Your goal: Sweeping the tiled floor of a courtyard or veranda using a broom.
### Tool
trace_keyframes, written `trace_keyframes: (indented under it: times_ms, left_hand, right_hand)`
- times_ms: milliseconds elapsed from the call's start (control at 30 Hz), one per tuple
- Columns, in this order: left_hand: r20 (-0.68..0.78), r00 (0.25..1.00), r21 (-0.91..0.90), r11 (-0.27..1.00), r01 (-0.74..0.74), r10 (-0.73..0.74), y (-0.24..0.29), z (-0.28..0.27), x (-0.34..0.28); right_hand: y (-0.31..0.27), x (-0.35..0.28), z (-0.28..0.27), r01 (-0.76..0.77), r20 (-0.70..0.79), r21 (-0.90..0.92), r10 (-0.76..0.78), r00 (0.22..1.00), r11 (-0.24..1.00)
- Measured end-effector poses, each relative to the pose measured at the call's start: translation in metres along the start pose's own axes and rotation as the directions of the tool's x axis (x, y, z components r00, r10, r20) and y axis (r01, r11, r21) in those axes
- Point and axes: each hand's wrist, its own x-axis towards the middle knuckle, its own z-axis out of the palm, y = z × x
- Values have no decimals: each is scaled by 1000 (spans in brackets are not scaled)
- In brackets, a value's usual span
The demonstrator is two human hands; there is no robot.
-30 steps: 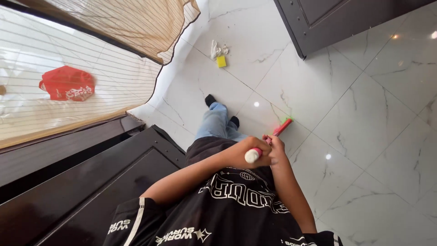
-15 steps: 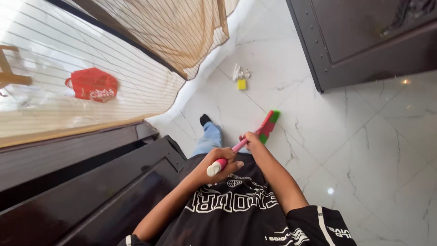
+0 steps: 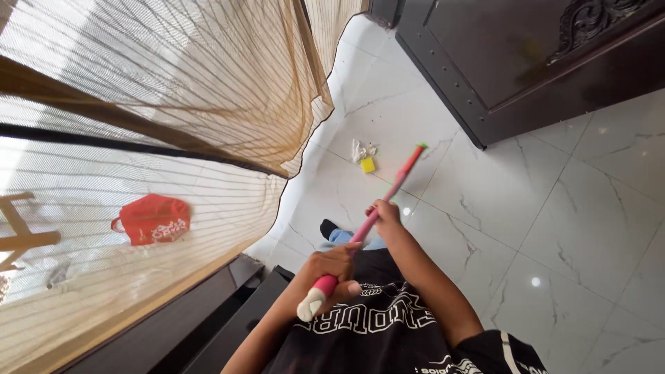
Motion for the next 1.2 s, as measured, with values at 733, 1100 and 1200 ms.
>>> trace_keyframes:
  times_ms: [733,1100,1200]
  left_hand:
    - [-426,729,-170,839,517,-535,-136,63,136]
    - [-725,635,85,881,465,-266,-71,67,172]
    - [-757,631,68,939,336,-171,-60,53,170]
  right_hand:
    - [-143,185,-29,-284,225,-395,392,892,873]
    - [-94,146,147,-210,409,-485,432,804,849]
    - [-116,107,165,-46,358,-628,341,869,777]
